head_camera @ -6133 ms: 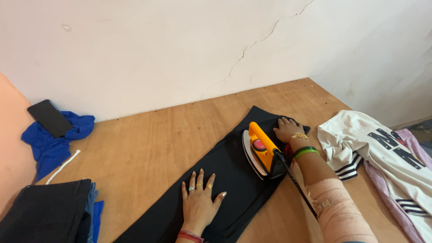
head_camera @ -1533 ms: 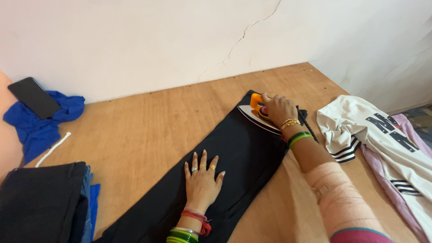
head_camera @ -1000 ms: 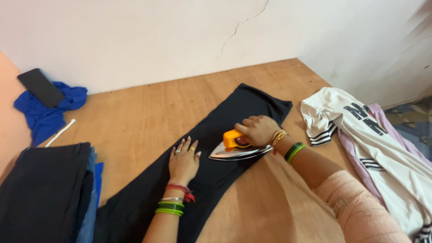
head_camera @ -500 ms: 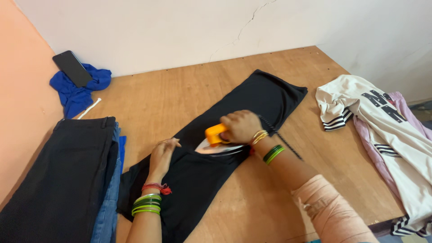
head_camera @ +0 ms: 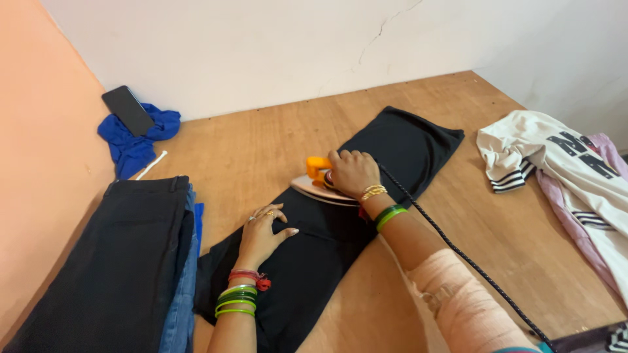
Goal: The person irons a pair of black trousers laid flat on a wooden table. They use an electric iron to smooth the fabric, moving it back and forth along the length of the garment while holding it in place with their other hand.
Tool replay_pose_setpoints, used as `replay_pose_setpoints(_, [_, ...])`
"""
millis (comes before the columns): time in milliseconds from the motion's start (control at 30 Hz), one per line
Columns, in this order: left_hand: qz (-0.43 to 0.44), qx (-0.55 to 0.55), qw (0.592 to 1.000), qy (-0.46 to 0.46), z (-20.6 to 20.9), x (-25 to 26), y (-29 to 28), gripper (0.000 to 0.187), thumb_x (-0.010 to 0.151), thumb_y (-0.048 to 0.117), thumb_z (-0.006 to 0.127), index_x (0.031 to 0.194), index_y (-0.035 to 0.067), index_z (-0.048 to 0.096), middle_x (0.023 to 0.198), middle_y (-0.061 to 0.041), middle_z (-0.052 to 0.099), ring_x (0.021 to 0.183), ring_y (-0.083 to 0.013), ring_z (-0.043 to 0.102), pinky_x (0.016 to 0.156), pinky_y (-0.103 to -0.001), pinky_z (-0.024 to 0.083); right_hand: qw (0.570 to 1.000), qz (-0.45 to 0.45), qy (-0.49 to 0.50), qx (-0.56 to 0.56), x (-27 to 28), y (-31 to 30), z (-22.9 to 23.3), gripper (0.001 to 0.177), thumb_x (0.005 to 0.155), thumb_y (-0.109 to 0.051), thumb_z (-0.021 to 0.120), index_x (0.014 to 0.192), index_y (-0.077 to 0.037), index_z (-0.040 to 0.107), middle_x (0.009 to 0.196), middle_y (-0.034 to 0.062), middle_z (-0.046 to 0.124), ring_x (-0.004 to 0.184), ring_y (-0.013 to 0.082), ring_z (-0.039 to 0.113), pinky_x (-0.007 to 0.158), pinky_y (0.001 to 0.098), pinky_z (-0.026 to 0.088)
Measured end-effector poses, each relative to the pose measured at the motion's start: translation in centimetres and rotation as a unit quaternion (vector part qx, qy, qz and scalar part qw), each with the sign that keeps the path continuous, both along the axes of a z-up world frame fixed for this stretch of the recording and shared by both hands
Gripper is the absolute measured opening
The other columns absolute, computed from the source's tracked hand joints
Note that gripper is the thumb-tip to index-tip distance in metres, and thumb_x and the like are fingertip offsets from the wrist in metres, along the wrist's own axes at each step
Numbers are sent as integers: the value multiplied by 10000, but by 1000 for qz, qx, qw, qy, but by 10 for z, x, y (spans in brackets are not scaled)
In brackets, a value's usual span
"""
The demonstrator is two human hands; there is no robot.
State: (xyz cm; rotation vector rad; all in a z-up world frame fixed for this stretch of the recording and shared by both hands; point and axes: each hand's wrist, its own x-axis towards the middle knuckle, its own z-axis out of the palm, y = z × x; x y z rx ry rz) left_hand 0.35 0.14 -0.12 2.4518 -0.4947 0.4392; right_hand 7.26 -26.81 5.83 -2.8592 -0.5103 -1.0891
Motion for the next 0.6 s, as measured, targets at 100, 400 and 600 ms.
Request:
replay_pose_setpoints(100, [8,-31,999,-2,-8,3,3,278,729,240,844,896,77,692,1340,-103,669,1275,-319,576,1060,-438,441,988,150,5,41,-12,-25,11,294,784,-391,741,851,-126,633,782,77,691,740,311,681,624,451,518])
replay_pose_setpoints(400, [31,-16,998,-52,-11,10,17,201,801,135,773,981,88,698,1122,-119,699,1157,-339,617,1051,-446,436,924,366,-9,-107,-108,0,21,386,730,-470,807,884,-159,638,720,16,595,660,229,627,583,386,502])
replay_pose_setpoints(600, [83,47,992,-84,-5,-21,66,395,828,179,752,1195,54,675,1149,-183,644,1086,-411,603,918,-476,485,957,280,-12,-75,-99,41,25,346,739,-453,779,864,-171,621,725,3,582,671,215,630,595,379,503])
